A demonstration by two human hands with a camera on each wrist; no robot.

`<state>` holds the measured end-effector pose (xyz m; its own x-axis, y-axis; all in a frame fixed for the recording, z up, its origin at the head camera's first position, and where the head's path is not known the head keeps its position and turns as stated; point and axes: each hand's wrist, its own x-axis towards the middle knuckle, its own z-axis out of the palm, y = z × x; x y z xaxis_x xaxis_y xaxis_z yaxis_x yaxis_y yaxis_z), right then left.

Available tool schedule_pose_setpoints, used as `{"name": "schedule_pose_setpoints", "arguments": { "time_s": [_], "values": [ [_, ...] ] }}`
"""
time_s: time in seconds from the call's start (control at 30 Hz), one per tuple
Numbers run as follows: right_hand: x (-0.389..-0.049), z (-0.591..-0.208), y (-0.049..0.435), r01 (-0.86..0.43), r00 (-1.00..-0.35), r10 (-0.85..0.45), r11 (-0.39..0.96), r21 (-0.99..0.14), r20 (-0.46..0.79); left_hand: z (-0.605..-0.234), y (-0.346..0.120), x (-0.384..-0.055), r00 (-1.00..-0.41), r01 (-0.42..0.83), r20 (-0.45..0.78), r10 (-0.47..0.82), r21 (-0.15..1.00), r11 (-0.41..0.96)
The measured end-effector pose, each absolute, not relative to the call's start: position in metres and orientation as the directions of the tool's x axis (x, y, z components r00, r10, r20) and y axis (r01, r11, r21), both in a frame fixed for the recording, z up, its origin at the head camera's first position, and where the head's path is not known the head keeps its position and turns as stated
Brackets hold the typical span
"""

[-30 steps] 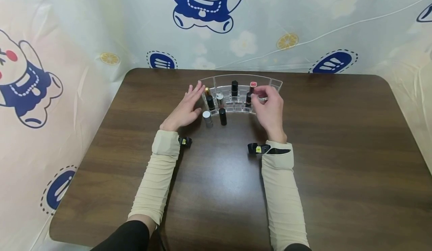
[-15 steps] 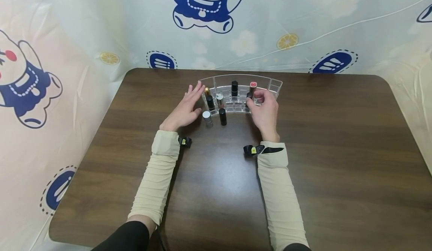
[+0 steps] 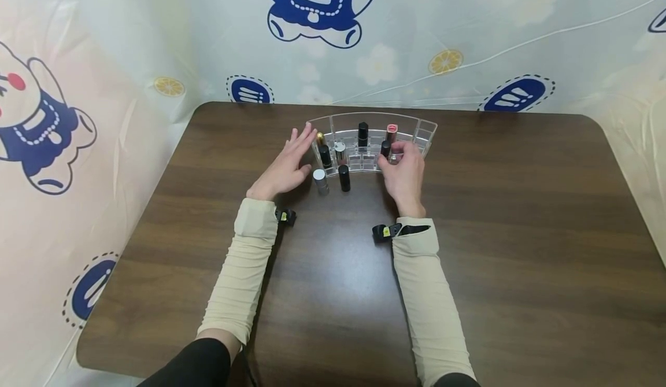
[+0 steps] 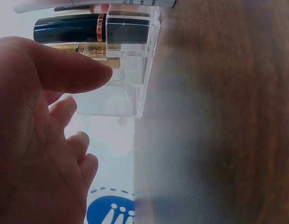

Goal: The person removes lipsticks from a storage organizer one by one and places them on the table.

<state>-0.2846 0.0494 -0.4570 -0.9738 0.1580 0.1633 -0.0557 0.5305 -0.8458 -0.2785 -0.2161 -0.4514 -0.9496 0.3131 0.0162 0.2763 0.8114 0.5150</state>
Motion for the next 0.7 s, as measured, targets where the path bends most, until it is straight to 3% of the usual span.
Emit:
{"name": "schedule_pose_setpoints", "arguments": {
  "time_s": [0.7],
  "values": [
    [-0.2846, -0.4618, 0.0459, -0.074, -0.969, 0.162, 0.531, -0.844, 0.186, -0.4509, -0.2164, -0.2785, -0.950, 0.271, 0.001, 0.313, 0.505, 0.820]
  ]
}}
